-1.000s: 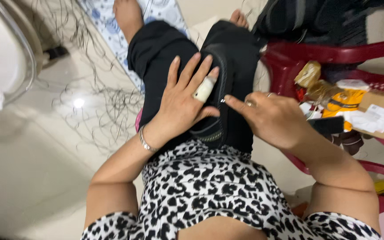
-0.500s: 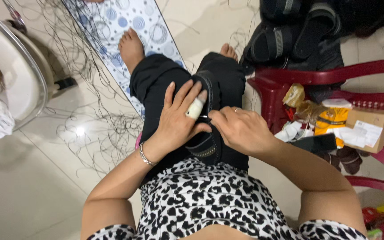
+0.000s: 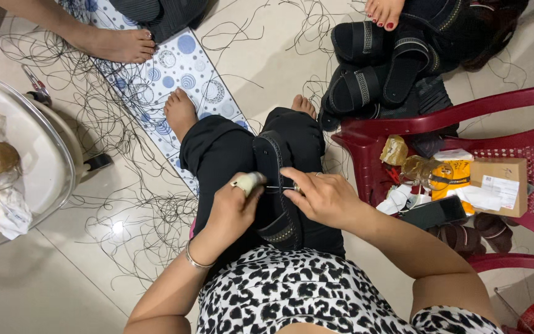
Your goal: The person sews the sole of a black shoe by hand using a needle and thread while holding the shoe in their lap.
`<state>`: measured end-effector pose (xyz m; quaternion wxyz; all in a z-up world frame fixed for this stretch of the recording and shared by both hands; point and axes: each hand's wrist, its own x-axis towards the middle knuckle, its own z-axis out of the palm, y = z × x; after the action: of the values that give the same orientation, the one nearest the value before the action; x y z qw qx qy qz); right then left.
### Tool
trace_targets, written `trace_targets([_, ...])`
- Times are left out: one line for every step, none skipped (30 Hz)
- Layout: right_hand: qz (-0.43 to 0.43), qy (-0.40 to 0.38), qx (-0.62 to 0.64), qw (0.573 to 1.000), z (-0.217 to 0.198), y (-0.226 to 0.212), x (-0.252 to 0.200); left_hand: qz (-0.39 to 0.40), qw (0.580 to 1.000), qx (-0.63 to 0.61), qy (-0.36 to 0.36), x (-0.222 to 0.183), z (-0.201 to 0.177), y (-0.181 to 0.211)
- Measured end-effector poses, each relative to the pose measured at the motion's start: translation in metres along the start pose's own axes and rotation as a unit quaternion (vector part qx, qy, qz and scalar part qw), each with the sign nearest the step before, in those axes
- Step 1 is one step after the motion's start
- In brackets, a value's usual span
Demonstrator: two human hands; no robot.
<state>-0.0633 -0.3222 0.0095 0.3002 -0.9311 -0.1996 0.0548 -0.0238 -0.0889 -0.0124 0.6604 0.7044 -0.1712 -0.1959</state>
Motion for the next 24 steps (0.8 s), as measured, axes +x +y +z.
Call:
trace_targets([-0.014, 0.013, -0.011, 1.000, 0.000, 0.000, -0.001, -0.015, 0.995, 0.095, -0.018, 0.001, 0.001, 0.002])
trace_targets([-0.028, 0.026, -0.021, 0.999, 0.001, 0.000, -0.002, -0.030, 0.981, 0.189, -0.035, 0.002, 0.002, 0.005])
trace_targets([-0.028, 0.026, -0.021, 0.999, -0.009, -0.003, 0.002, -0.030, 0.981, 0.189, -0.035, 0.001, 0.008, -0.001])
trace_targets([-0.047, 0.009, -0.055, 0.997, -0.018, -0.008, 0.004, 0.005, 0.974, 0.222, -0.050, -0.004, 0.014, -0.006])
trace_targets([-0.066, -0.008, -0.089, 0.994, -0.027, -0.014, 0.007, 0.041, 0.964, 0.255, -0.065, -0.009, 0.019, -0.011])
trace_targets([-0.066, -0.006, -0.086, 0.994, -0.047, -0.013, 0.011, 0.039, 0.963, 0.257, -0.066, -0.005, 0.013, 0.001])
trace_targets([0.009, -0.116, -0.013, 0.993, -0.066, -0.013, 0.016, 0.019, 0.970, 0.237, -0.055, -0.001, 0.006, 0.012])
trace_targets([0.078, -0.226, 0.054, 0.969, -0.090, -0.008, 0.023, 0.003, 0.976, 0.215, -0.038, 0.007, 0.003, 0.023])
trace_targets([0.072, -0.227, 0.051, 0.970, -0.097, 0.005, 0.014, 0.004, 0.976, 0.217, -0.033, 0.008, -0.001, 0.019])
trace_targets([0.156, -0.248, 0.094, 0.951, -0.104, 0.016, 0.004, -0.009, 0.974, 0.225, -0.007, 0.006, -0.004, 0.015])
trace_targets([0.238, -0.267, 0.134, 0.924, -0.110, 0.028, -0.006, -0.022, 0.972, 0.232, 0.019, 0.004, -0.007, 0.010])
trace_targets([0.241, -0.274, 0.141, 0.920, -0.092, 0.035, -0.007, -0.032, 0.972, 0.231, 0.016, 0.007, -0.008, 0.010])
trace_targets([0.210, -0.215, 0.221, 0.928, -0.073, 0.042, -0.009, -0.055, 0.977, 0.207, -0.002, 0.010, -0.009, 0.007])
trace_targets([0.182, -0.159, 0.305, 0.921, -0.052, 0.045, -0.018, -0.088, 0.980, 0.179, -0.021, 0.003, -0.007, 0.007])
trace_targets([0.191, -0.172, 0.317, 0.913, -0.031, 0.044, -0.026, -0.109, 0.978, 0.175, -0.025, 0.002, -0.001, -0.004])
trace_targets([0.150, -0.074, 0.429, 0.888, -0.011, 0.044, -0.033, -0.074, 0.975, 0.203, -0.045, 0.001, 0.006, -0.015])
trace_targets([0.110, 0.030, 0.529, 0.841, 0.008, 0.043, -0.041, -0.039, 0.970, 0.229, -0.065, -0.001, 0.014, -0.026])
trace_targets([0.118, 0.023, 0.535, 0.836, 0.018, 0.035, -0.041, -0.052, 0.970, 0.227, -0.066, -0.002, 0.017, -0.023])
trace_targets([0.115, 0.057, 0.581, 0.804, 0.026, 0.027, -0.042, 0.004, 0.950, 0.311, -0.002, -0.002, 0.019, -0.019])
trace_targets([0.108, 0.096, 0.622, 0.770, 0.034, 0.019, -0.040, 0.068, 0.914, 0.395, 0.060, 0.001, 0.020, -0.016])
trace_targets([0.112, 0.094, 0.626, 0.766, 0.026, 0.009, -0.037, 0.061, 0.915, 0.396, 0.058, -0.003, 0.015, -0.015])
trace_targets([0.105, 0.061, 0.635, 0.763, 0.016, 0.002, -0.031, 0.067, 0.899, 0.423, 0.086, -0.001, 0.009, -0.016])
trace_targets([0.098, 0.028, 0.644, 0.758, 0.005, -0.004, -0.024, 0.072, 0.883, 0.450, 0.114, 0.003, 0.002, -0.016])
trace_targets([0.095, 0.026, 0.641, 0.761, -0.009, -0.005, -0.025, 0.074, 0.883, 0.449, 0.118, 0.002, -0.007, -0.021])
